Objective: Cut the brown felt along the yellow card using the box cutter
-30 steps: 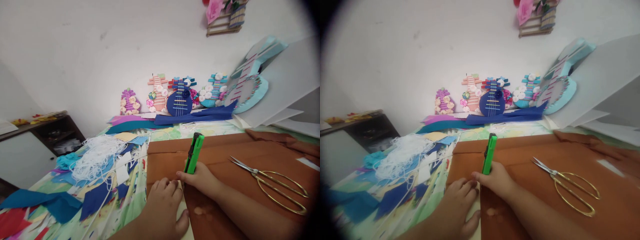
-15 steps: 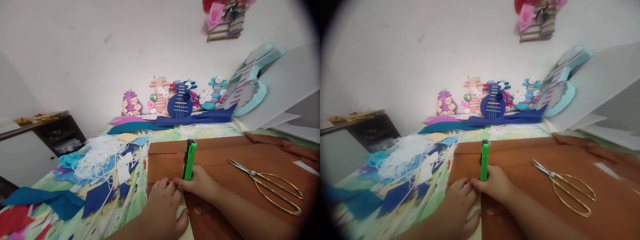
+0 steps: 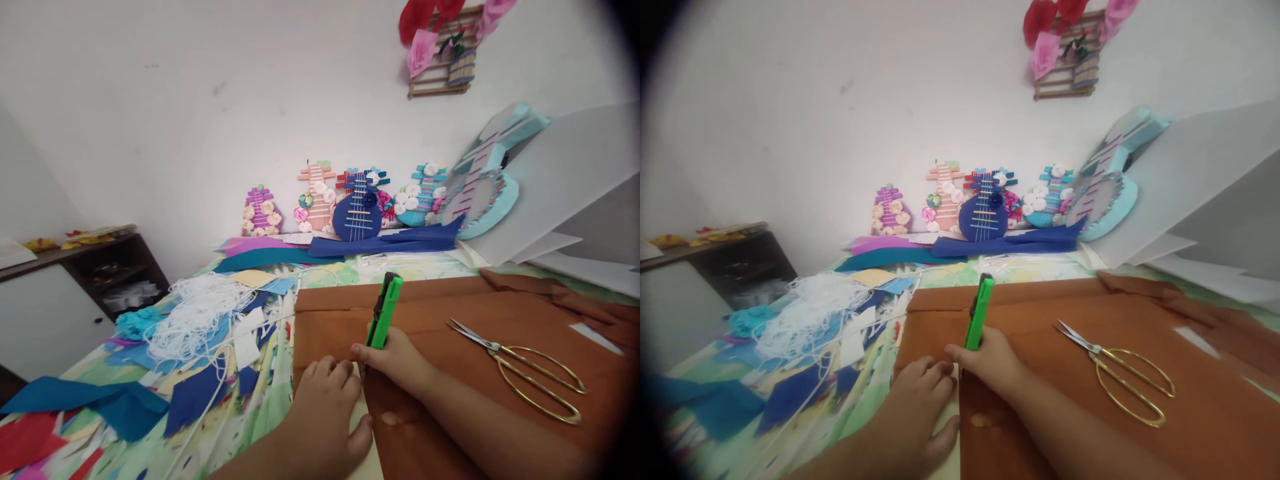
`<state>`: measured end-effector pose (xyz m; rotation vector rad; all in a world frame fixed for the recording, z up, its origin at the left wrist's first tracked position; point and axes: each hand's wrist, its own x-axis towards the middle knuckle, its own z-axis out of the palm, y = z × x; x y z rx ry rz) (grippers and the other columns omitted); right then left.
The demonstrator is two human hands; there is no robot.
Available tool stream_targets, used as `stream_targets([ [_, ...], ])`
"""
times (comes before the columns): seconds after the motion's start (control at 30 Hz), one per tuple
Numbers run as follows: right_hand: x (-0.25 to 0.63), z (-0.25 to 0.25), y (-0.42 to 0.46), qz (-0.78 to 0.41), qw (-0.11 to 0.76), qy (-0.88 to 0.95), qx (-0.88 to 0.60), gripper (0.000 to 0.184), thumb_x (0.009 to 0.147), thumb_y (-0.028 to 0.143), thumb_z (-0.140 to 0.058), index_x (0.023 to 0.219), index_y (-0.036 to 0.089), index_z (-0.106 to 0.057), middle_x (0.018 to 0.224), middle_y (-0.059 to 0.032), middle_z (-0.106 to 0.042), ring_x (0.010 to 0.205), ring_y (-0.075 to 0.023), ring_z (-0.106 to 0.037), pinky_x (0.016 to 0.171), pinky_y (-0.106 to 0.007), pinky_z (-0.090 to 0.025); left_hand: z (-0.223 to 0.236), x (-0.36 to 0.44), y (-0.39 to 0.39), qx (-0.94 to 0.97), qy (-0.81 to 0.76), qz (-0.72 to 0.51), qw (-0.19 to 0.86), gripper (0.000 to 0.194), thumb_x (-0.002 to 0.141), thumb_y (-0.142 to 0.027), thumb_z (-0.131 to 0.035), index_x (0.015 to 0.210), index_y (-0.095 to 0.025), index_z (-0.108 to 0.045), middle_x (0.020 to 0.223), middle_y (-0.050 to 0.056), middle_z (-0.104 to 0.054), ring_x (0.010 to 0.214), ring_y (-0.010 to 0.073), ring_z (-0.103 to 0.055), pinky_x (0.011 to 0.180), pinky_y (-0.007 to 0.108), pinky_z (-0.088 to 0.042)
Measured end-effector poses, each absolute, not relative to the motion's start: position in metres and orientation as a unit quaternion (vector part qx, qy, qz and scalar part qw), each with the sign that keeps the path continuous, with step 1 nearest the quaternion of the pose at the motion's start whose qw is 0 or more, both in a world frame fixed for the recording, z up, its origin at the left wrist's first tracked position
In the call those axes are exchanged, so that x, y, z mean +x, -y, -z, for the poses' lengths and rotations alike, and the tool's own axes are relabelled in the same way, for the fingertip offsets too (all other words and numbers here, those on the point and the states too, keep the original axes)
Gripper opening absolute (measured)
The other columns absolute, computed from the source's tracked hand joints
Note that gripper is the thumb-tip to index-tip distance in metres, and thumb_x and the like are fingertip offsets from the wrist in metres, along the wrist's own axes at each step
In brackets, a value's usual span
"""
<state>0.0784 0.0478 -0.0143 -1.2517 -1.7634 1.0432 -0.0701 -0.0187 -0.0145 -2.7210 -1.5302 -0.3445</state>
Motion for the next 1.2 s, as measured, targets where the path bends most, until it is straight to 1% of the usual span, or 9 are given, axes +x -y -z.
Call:
stream_targets([
  [0.17, 0.079, 0.015, -0.044, -0.432, 0.356, 0.686, -0.466, 0.031, 0.062, 0.038, -0.061, 0.055, 0.017, -0.04, 0.053, 0.0051, -0.037, 0.052, -0.0084, -0.037, 0.045, -0.02, -0.032, 0.012, -0.07, 0.019, -0.867, 0.486, 0.109, -0.001, 0.031, 0.074, -0.031, -0.048, 0.103, -0.02, -0.053, 0.103, 0.005, -0.052, 0.093, 0.0239, -0.041, 0.085, 0.04, -0.032],
  [0.3, 0.08, 0.017, -0.045, -0.442, 0.363, 0.68, -0.459, 0.031, 0.06, 0.038, -0.063, 0.054, 0.017, -0.04, 0.052, 0.0056, -0.038, 0.051, -0.0076, -0.036, 0.045, -0.019, -0.031, 0.012, -0.07, 0.019, -0.87, 0.484, 0.096, 0.008, 0.031, 0.077, -0.029, -0.046, 0.105, -0.019, -0.052, 0.105, 0.005, -0.051, 0.094, 0.0237, -0.041, 0.085, 0.039, -0.032],
  [0.4, 0.081, 0.017, -0.05, -0.473, 0.383, 0.649, -0.455, 0.033, 0.063, 0.039, -0.059, 0.055, 0.018, -0.036, 0.047, 0.0077, -0.035, 0.045, -0.0062, -0.034, 0.042, -0.019, -0.029, 0.014, -0.07, 0.02, -0.867, 0.488, 0.099, 0.014, 0.033, 0.078, -0.03, -0.046, 0.108, -0.018, -0.051, 0.107, 0.006, -0.05, 0.096, 0.0247, -0.04, 0.086, 0.041, -0.031],
  [0.5, 0.081, 0.014, -0.052, -0.498, 0.377, 0.617, -0.478, 0.033, 0.067, 0.043, -0.054, 0.056, 0.02, -0.033, 0.041, 0.0093, -0.033, 0.037, -0.0056, -0.032, 0.037, -0.019, -0.025, 0.013, -0.07, 0.021, -0.867, 0.486, 0.109, 0.018, 0.031, 0.078, -0.031, -0.046, 0.106, -0.018, -0.051, 0.105, 0.005, -0.051, 0.096, 0.0246, -0.04, 0.086, 0.041, -0.031],
  [0.6, 0.08, 0.01, -0.044, -0.467, 0.366, 0.628, -0.503, 0.031, 0.064, 0.041, -0.057, 0.056, 0.019, -0.036, 0.042, 0.0081, -0.038, 0.036, -0.0064, -0.035, 0.036, -0.02, -0.027, 0.012, -0.07, 0.022, -0.868, 0.484, 0.108, 0.025, 0.025, 0.077, -0.029, -0.046, 0.098, -0.018, -0.054, 0.101, 0.005, -0.052, 0.092, 0.0235, -0.041, 0.083, 0.039, -0.033],
  [0.67, 0.078, 0.009, -0.036, -0.435, 0.378, 0.639, -0.51, 0.029, 0.063, 0.037, -0.058, 0.055, 0.019, -0.037, 0.044, 0.0071, -0.04, 0.039, -0.0071, -0.037, 0.038, -0.02, -0.029, 0.011, -0.069, 0.022, -0.869, 0.483, 0.106, 0.029, 0.021, 0.077, -0.027, -0.046, 0.094, -0.018, -0.054, 0.099, 0.005, -0.051, 0.09, 0.0226, -0.042, 0.081, 0.038, -0.035],
  [0.87, 0.079, 0.016, -0.02, -0.356, 0.409, 0.652, -0.53, 0.026, 0.065, 0.032, -0.055, 0.052, 0.018, -0.036, 0.048, 0.0059, -0.039, 0.048, -0.0084, -0.04, 0.045, -0.02, -0.034, 0.013, -0.07, 0.022, -0.873, 0.473, 0.109, 0.044, 0.021, 0.078, -0.024, -0.043, 0.096, -0.018, -0.053, 0.096, 0.005, -0.051, 0.089, 0.0217, -0.043, 0.081, 0.037, -0.035],
  [0.97, 0.08, 0.018, -0.02, -0.339, 0.394, 0.673, -0.526, 0.027, 0.064, 0.032, -0.056, 0.052, 0.018, -0.036, 0.048, 0.006, -0.039, 0.048, -0.0079, -0.039, 0.045, -0.019, -0.033, 0.014, -0.071, 0.021, -0.876, 0.466, 0.114, 0.037, 0.023, 0.077, -0.024, -0.044, 0.098, -0.018, -0.053, 0.096, 0.005, -0.051, 0.089, 0.0217, -0.043, 0.081, 0.037, -0.035],
  [1.2, 0.08, 0.02, -0.019, -0.332, 0.367, 0.698, -0.518, 0.027, 0.067, 0.034, -0.054, 0.054, 0.019, -0.035, 0.048, 0.0048, -0.04, 0.048, -0.0092, -0.04, 0.044, -0.02, -0.031, 0.012, -0.071, 0.021, -0.876, 0.465, 0.122, 0.032, 0.021, 0.077, -0.024, -0.043, 0.094, -0.018, -0.054, 0.093, 0.005, -0.052, 0.087, 0.0216, -0.043, 0.08, 0.037, -0.035],
])
